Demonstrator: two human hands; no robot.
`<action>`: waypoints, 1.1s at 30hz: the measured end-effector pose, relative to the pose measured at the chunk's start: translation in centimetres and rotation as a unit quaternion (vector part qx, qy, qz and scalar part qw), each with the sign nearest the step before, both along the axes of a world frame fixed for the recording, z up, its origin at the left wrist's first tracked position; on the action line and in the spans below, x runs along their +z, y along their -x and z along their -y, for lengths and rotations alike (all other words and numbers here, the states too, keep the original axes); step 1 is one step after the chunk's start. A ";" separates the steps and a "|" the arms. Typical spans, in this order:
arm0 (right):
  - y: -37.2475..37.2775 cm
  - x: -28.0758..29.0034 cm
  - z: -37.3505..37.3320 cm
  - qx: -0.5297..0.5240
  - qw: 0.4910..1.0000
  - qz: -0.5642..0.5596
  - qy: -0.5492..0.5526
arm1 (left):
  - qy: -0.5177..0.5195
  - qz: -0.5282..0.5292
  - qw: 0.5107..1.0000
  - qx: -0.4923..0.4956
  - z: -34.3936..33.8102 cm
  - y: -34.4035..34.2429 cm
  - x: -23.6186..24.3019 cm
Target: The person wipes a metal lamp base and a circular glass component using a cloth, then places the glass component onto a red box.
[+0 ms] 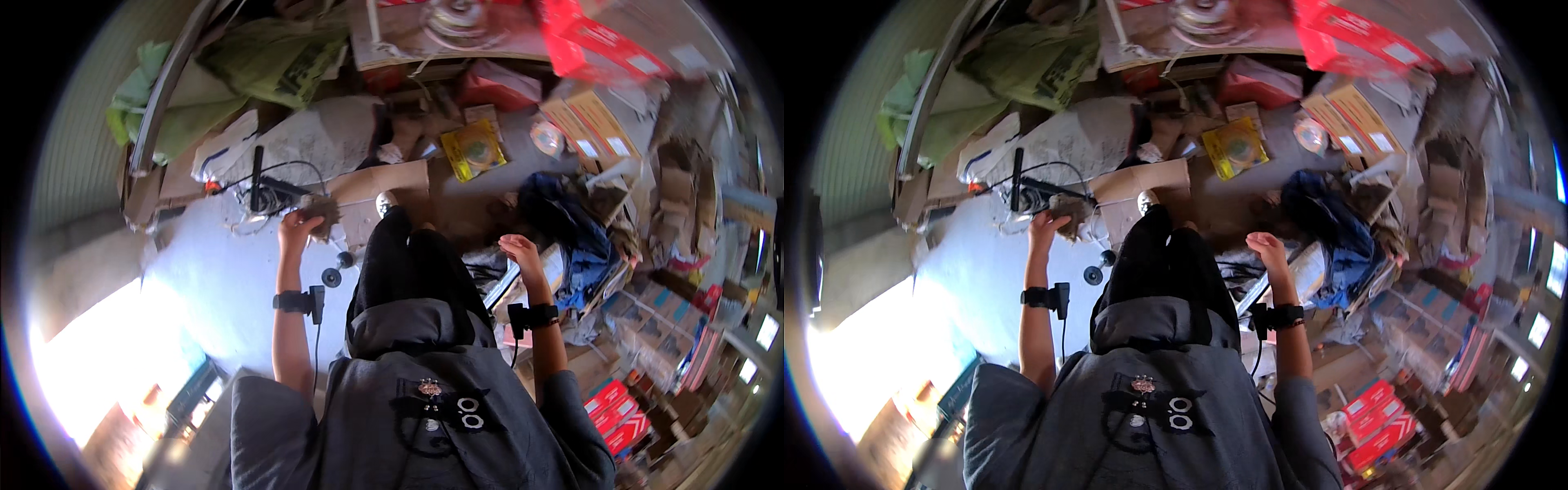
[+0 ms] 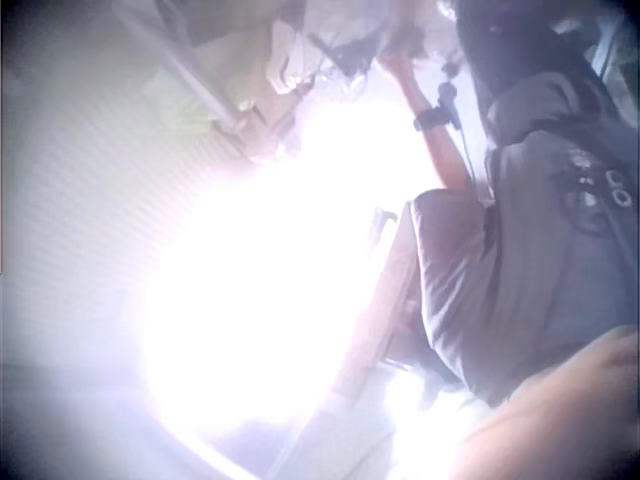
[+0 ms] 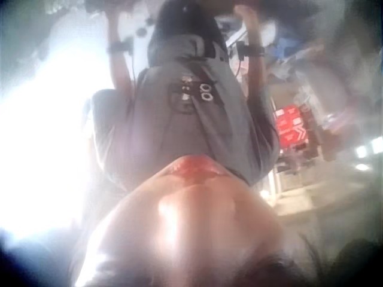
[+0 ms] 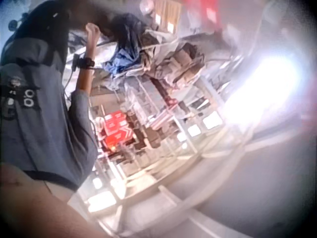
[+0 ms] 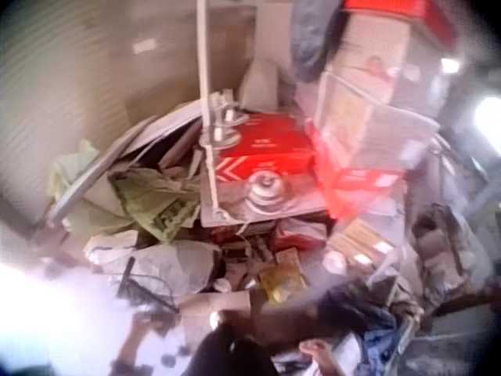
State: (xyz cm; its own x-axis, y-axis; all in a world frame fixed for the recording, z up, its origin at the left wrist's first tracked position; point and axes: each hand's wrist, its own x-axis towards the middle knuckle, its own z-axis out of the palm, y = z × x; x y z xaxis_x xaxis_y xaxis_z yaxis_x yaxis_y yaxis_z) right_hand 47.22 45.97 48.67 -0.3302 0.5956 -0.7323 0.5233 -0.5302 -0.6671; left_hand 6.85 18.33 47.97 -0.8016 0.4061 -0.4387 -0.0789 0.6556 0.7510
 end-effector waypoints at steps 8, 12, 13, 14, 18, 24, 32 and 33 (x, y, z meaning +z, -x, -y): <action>-11.4 -0.5 1.8 -0.104 0.993 -0.061 -0.017 | -0.049 -0.004 0.994 -0.098 -7.0 -4.5 0.3; -16.5 -0.7 3.6 -0.202 0.975 -0.087 -0.030 | -0.048 -0.021 0.986 -0.158 -13.2 -8.3 3.3; -17.6 -1.0 4.0 -0.235 0.967 -0.099 -0.015 | -0.072 -0.040 0.985 -0.151 -14.0 -8.6 2.3; -19.1 -1.4 4.2 -0.245 0.966 -0.080 0.000 | -0.084 -0.049 0.980 -0.176 -15.3 -9.1 2.9; -22.5 -1.5 5.5 -0.289 0.955 -0.065 0.006 | -0.099 -0.081 0.970 -0.206 -17.4 -9.9 6.6; -24.8 -3.1 3.1 -0.352 0.934 -0.054 0.014 | -0.062 -0.168 0.954 -0.240 -20.9 -9.4 12.9; -19.7 4.0 -10.7 -0.279 0.949 -0.121 -0.080 | -0.109 -0.269 0.882 -0.371 -34.4 -11.0 11.4; -18.1 4.8 -13.3 -0.251 0.955 -0.136 -0.081 | -0.113 -0.251 0.880 -0.387 -36.8 -11.7 10.6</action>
State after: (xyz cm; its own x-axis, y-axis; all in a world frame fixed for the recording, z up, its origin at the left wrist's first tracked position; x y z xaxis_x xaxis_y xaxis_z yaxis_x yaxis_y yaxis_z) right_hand 65.34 59.27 53.51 -0.1373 0.8275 -0.5444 0.0257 -0.5465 -0.8371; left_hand 18.55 55.15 58.55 -0.3163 0.9470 0.0551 0.7047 0.1957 0.6819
